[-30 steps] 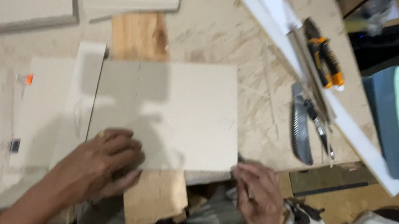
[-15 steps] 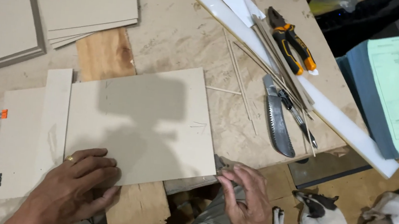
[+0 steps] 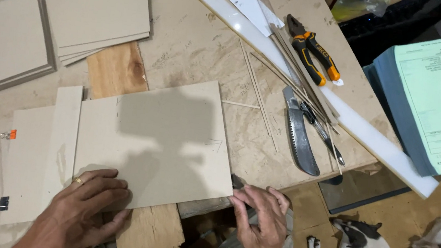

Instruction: Cutting cardboard sheets using a utility knife and a wooden guide on a workbench.

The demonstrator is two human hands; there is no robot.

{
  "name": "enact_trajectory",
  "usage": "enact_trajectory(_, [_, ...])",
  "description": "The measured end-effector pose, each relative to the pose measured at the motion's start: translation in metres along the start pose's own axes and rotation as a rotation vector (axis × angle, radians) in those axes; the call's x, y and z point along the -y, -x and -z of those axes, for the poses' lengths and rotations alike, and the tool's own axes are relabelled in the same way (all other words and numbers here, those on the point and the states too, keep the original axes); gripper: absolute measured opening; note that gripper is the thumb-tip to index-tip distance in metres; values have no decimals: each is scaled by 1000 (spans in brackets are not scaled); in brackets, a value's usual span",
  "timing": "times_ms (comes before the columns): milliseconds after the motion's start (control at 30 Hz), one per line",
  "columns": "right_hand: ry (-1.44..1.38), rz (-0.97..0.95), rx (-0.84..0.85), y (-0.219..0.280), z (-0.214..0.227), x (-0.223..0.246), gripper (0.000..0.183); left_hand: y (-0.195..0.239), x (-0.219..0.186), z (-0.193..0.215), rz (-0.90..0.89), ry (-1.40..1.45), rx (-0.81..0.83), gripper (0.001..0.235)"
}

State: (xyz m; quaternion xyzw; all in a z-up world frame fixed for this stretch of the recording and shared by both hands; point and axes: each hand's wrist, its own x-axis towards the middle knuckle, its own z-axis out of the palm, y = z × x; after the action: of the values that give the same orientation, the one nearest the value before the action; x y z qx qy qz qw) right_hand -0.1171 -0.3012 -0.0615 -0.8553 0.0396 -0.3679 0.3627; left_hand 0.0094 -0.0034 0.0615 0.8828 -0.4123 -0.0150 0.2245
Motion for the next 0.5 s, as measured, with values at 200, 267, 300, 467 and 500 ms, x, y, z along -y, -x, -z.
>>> enact_trajectory(200, [70,84,2,-6,2,1,38,1,2,-2,-63,-47,-43,24])
enact_trajectory(267, [104,120,-7,-11,2,4,31,-1,2,0,-87,-36,-35,23])
enact_trajectory(300, [103,129,-14,-10,4,8,31,-1,2,-2,-91,-43,-44,23])
enact_trajectory(467, [36,-137,-137,-21,0,32,19,0,20,-13,-206,6,-112,18])
enact_trajectory(500, [31,-124,-145,-17,3,23,19,1,23,-15,-210,-3,-125,18])
